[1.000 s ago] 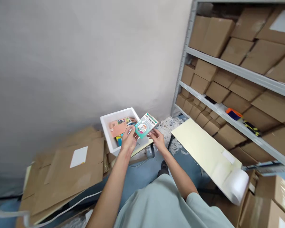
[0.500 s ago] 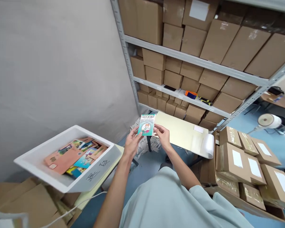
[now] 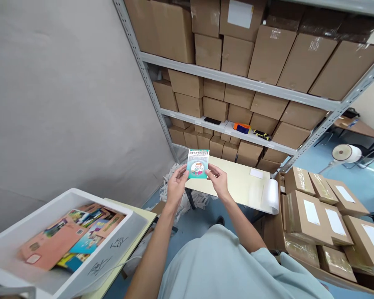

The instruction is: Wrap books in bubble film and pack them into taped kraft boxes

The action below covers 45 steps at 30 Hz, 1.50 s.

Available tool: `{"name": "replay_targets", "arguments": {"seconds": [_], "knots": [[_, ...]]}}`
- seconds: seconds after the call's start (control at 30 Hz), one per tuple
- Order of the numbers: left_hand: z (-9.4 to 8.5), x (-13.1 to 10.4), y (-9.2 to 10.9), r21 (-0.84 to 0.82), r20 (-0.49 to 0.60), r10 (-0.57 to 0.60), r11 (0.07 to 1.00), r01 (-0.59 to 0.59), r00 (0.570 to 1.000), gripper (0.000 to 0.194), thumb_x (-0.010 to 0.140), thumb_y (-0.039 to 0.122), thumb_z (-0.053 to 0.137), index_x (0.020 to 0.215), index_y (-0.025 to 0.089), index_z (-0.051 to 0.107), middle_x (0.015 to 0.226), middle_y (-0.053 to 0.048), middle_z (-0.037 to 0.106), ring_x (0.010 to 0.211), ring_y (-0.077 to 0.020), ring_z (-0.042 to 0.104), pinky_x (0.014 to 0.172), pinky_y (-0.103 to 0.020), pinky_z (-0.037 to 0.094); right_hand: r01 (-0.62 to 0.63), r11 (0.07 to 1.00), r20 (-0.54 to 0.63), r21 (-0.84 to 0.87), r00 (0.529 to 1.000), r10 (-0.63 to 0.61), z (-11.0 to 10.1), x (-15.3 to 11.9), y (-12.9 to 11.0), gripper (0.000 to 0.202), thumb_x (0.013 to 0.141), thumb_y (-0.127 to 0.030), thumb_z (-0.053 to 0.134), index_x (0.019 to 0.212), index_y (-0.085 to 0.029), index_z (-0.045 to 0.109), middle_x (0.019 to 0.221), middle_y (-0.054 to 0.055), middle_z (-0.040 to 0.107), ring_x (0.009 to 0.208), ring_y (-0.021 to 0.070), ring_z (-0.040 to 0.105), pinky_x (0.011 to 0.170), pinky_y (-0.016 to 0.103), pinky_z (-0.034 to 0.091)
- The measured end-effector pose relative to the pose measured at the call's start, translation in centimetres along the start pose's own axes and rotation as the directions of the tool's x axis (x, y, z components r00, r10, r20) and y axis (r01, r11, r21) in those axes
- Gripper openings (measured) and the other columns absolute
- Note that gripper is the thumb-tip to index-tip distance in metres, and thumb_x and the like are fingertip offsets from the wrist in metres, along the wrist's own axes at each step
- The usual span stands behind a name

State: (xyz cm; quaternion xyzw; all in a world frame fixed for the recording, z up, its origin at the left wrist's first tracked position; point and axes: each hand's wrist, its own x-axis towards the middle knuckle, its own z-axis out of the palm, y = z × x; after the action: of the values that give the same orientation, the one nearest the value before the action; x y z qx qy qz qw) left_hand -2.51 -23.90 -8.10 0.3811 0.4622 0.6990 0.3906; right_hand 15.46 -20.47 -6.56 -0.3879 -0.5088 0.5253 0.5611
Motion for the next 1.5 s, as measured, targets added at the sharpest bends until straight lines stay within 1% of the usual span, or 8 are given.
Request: {"name": "replay_targets", "arguments": {"seconds": [0.3,0.5,0.7,0.93,1.07,1.17,1.33,1.5], "knots": [[3.9,9.2,-3.8,0.103,0.061,-0.098,0.991,0.091,0.993,0.055,0.081,0.053,0.093,0.122,0.019,0.080,0.134,-0.017,0.079,0.128,-0.0332,0.075,0.116,-0.049,0.059,-0.001,0.998,-0.093,0.067,0.996,0.007,-3.3,7.7,2.9,0.061,0.081,-0.062,0.092,0.127,-0.023,0.088,0.130,0.011,0.084,0.106,0.0314,0.081,0.071,0.036,0.068],[9.0,15.4,-6.3,0.060,0.160,-0.317,0.948,0.312,0.935,0.073,0.071,0.056,0.100,0.129,0.015,0.080,0.125,-0.018,0.082,0.122,-0.0358,0.077,0.107,-0.048,0.063,-0.031,0.995,-0.166,0.097,0.985,0.047,-6.9,13.7,4.4,0.062,0.079,-0.065,0.093,0.125,-0.024,0.089,0.123,0.010,0.086,0.100,0.0303,0.081,0.071,0.038,0.067],[14.7,18.9,-9.3,-0.044,0.276,-0.384,0.911,0.411,0.881,0.064,0.073,0.055,0.098,0.121,0.017,0.081,0.122,-0.015,0.083,0.116,-0.0339,0.079,0.097,-0.042,0.067,-0.042,0.998,-0.250,0.051,0.967,0.053,-10.6,17.8,4.7,0.057,0.079,-0.063,0.094,0.120,-0.024,0.091,0.123,0.010,0.086,0.107,0.0334,0.080,0.082,0.042,0.069],[18.6,21.9,-10.7,-0.016,0.272,-0.427,0.894,0.448,0.863,0.073,0.064,0.058,0.103,0.119,0.014,0.080,0.112,-0.015,0.084,0.101,-0.0304,0.081,0.084,-0.036,0.065,-0.062,0.996,-0.339,-0.070,0.940,0.035,-12.7,20.7,4.9,0.060,0.087,-0.068,0.084,0.125,-0.022,0.088,0.126,0.011,0.086,0.109,0.0318,0.080,0.091,0.043,0.069],[20.5,23.2,-10.9,-0.006,0.199,-0.367,0.927,0.375,0.909,0.071,0.063,0.058,0.102,0.114,0.014,0.081,0.114,-0.016,0.084,0.101,-0.0282,0.080,0.082,-0.033,0.064,0.038,0.913,-0.442,-0.407,0.866,-0.233,-12.2,21.9,3.3,0.047,0.099,-0.057,0.074,0.127,-0.022,0.086,0.138,0.014,0.081,0.126,0.0317,0.075,0.100,0.046,0.067],[21.4,23.6,-11.1,0.010,0.167,-0.292,0.956,0.294,0.942,0.070,0.064,0.060,0.100,0.114,0.015,0.079,0.112,-0.015,0.084,0.100,-0.0290,0.081,0.085,-0.037,0.066,0.110,0.815,-0.362,-0.569,0.857,-0.368,-10.6,22.6,2.1,0.036,0.107,-0.046,0.065,0.128,-0.024,0.085,0.136,0.014,0.081,0.127,0.0291,0.075,0.104,0.044,0.066],[20.8,24.0,-10.2,0.083,0.222,-0.172,0.984,0.157,0.960,0.067,0.072,0.060,0.095,0.119,0.016,0.079,0.112,-0.014,0.084,0.101,-0.0290,0.083,0.093,-0.043,0.069,0.098,0.811,-0.329,-0.576,0.881,-0.341,-6.1,23.4,1.5,0.034,0.104,-0.046,0.071,0.126,-0.023,0.085,0.145,0.015,0.077,0.129,0.0302,0.077,0.102,0.042,0.068],[18.4,24.4,-7.2,0.231,0.355,0.065,0.961,-0.155,0.932,0.046,0.084,0.051,0.089,0.120,0.022,0.083,0.122,-0.011,0.081,0.110,-0.0268,0.080,0.101,-0.042,0.067,0.015,0.898,-0.446,-0.440,0.864,-0.233,-3.0,24.4,1.5,0.059,0.084,-0.054,0.092,0.132,-0.022,0.078,0.132,0.013,0.082,0.112,0.0284,0.080,0.094,0.039,0.069]]}}
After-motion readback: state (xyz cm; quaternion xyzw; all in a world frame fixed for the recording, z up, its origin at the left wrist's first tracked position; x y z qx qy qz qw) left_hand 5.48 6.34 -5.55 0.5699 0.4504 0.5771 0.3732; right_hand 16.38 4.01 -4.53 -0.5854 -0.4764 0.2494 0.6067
